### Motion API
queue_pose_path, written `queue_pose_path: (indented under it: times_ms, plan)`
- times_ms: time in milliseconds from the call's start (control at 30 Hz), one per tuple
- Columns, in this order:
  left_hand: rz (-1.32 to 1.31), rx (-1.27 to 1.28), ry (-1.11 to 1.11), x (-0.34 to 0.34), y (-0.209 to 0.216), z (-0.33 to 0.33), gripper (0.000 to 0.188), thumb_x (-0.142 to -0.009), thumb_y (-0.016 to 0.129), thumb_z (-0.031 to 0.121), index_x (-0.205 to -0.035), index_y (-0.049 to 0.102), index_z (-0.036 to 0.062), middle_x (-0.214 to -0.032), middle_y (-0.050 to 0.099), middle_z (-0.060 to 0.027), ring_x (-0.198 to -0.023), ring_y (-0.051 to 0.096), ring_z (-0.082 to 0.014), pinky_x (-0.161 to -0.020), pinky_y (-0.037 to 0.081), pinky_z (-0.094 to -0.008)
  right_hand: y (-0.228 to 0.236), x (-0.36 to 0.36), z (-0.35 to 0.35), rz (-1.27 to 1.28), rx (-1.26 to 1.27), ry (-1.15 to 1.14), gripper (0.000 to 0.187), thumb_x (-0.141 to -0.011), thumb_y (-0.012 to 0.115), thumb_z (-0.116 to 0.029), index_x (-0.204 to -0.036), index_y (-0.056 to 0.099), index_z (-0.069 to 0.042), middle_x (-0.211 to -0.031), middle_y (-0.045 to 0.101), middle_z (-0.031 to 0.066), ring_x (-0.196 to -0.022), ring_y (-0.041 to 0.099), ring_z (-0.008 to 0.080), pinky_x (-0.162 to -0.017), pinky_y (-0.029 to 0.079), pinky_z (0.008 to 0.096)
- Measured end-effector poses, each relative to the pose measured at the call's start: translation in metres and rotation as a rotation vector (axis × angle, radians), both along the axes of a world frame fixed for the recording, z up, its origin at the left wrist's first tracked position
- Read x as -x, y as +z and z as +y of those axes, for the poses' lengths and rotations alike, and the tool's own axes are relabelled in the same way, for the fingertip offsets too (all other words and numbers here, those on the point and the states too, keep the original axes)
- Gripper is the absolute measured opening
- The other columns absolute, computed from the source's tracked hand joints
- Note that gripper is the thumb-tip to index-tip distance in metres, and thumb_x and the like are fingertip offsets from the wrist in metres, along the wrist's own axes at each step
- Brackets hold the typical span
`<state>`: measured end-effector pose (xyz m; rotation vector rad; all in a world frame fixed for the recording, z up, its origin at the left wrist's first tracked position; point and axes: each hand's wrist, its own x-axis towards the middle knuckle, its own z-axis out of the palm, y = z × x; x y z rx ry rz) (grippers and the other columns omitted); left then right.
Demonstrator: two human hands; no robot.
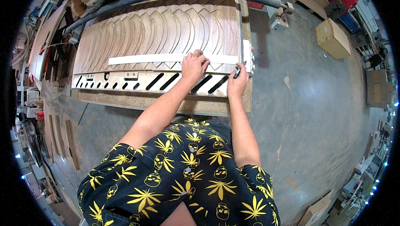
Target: The person picks up a white wooden strip, carries it to a large woodworking machine, and marks lines on it using a pen.
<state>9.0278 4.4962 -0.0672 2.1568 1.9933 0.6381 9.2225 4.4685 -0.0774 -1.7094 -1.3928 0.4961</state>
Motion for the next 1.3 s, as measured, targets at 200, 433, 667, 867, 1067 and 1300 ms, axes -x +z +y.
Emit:
queue_pose_path:
  times_ms: [200, 433, 667, 867, 1067, 1300]
  plan:
    - [-0.006, 0.006, -0.019, 0.001, 0.002, 0.000, 0.024, -0.095, 0.068, 0.036, -0.098, 0.077, 0.0145, -0.125, 0.063, -0.0035, -0.107, 0.057, -0.0257, -0.091, 0.043, -0.0410, -0.001, 0.000, 0.001, -0.019, -0.035, -0.027, 0.037, -0.087, 0.061, 0.002, -0.124, 0.062, -0.006, -0.112, 0.068, 0.0160, -0.108, 0.064, 0.0336, -0.097, 0.048, 0.0439]
    - [0.004, 0.035, -0.024, 0.002, 0.003, 0.000, 0.025, -0.097, 0.067, 0.037, -0.099, 0.077, 0.0141, -0.127, 0.063, -0.0038, -0.109, 0.056, -0.0254, -0.092, 0.043, -0.0409, -0.003, 0.001, 0.000, -0.002, -0.045, -0.030, 0.036, -0.087, 0.061, 0.003, -0.123, 0.062, -0.004, -0.112, 0.068, 0.0156, -0.109, 0.064, 0.0327, -0.098, 0.048, 0.0433]
    - [0.007, 0.037, -0.022, 0.002, 0.004, -0.001, 0.025, -0.097, 0.067, 0.037, -0.099, 0.077, 0.0144, -0.127, 0.062, -0.0037, -0.109, 0.056, -0.0251, -0.092, 0.043, -0.0406, -0.003, 0.000, -0.002, 0.024, -0.018, -0.015, 0.034, -0.091, 0.061, 0.000, -0.124, 0.061, -0.005, -0.116, 0.066, 0.0160, -0.113, 0.059, 0.0352, -0.099, 0.046, 0.0455]
    - [-0.004, 0.001, -0.016, 0.002, 0.008, 0.000, 0.024, -0.094, 0.069, 0.037, -0.096, 0.078, 0.0151, -0.125, 0.064, -0.0042, -0.108, 0.059, -0.0266, -0.091, 0.044, -0.0413, -0.001, -0.001, 0.000, 0.028, -0.042, -0.007, 0.034, -0.091, 0.060, 0.000, -0.125, 0.061, -0.004, -0.113, 0.067, 0.0168, -0.110, 0.060, 0.0365, -0.098, 0.046, 0.0463]
    - [0.037, 0.056, -0.132, 0.011, 0.019, 0.012, 0.030, -0.089, 0.076, 0.035, -0.113, 0.074, 0.0161, -0.126, 0.064, -0.0085, -0.115, 0.059, -0.0279, -0.096, 0.044, -0.0424, 0.004, -0.004, 0.001, 0.165, -0.020, -0.029, 0.033, -0.091, 0.059, -0.002, -0.124, 0.062, -0.003, -0.118, 0.068, 0.0187, -0.114, 0.063, 0.0366, -0.100, 0.047, 0.0434]
    - [0.183, 0.219, -0.203, 0.012, 0.038, 0.040, 0.031, -0.087, 0.078, 0.029, -0.114, 0.074, 0.0136, -0.121, 0.064, -0.0122, -0.114, 0.060, -0.0303, -0.097, 0.046, -0.0434, 0.014, -0.013, -0.028, 0.221, -0.158, -0.047, 0.027, -0.095, 0.057, -0.002, -0.121, 0.063, -0.001, -0.117, 0.069, 0.0174, -0.112, 0.065, 0.0334, -0.100, 0.049, 0.0409]
